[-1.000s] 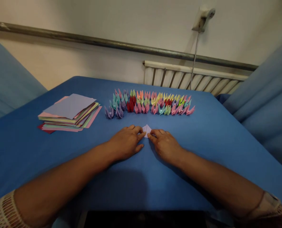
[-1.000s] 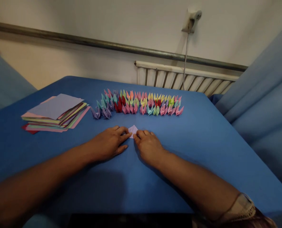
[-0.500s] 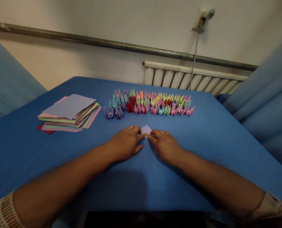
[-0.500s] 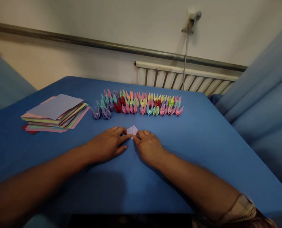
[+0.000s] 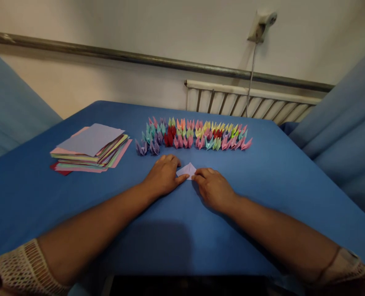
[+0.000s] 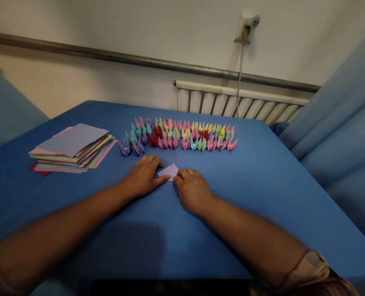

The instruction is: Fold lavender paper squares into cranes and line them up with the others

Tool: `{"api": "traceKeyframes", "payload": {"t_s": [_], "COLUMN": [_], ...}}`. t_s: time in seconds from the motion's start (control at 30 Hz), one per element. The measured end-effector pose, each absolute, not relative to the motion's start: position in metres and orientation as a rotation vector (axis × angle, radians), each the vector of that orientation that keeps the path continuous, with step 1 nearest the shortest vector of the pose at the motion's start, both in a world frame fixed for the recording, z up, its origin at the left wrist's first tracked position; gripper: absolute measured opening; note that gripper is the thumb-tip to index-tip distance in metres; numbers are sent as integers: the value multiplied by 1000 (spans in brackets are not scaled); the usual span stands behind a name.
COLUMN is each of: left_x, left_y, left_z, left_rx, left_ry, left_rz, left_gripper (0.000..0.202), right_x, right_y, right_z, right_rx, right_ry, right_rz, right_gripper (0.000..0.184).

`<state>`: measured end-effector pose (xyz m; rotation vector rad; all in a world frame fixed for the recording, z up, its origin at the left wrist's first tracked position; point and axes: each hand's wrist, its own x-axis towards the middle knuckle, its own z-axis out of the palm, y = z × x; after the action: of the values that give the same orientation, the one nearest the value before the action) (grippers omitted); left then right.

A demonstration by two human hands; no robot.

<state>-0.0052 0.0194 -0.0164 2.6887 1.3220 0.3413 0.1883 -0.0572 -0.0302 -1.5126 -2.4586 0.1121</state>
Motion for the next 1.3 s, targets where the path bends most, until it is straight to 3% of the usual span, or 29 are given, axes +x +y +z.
{"api": "traceKeyframes", "payload": {"t_s": [0.33,0.57,0.73,1.1,1.3], "left_x": [-2,-3,2,-3,-5], "left_y": [16,34,41,32,28], "left_z": [-23,-21,-17,-5,0], "left_rx": [2516,2587,2674,2669,2584], "left_ry": [1302,1145,867,1005,984], "left_rz": [386,383,222,217,203], "left_gripper": [27,53,45,30,24], "right_x": [190,188,188,194,195], "right_y": [-54,-55,-52,-45,-44], "right_z": [-32,-29,-32,-37,-40], "right_rx": [-1487,-1489,-1490,-1473,-1443], "right_ry": [-2350,-2379,-2383,-2257,-2146], "right_rz": [176,156,137,229,279], "right_gripper": [27,29,28,16,30]}}
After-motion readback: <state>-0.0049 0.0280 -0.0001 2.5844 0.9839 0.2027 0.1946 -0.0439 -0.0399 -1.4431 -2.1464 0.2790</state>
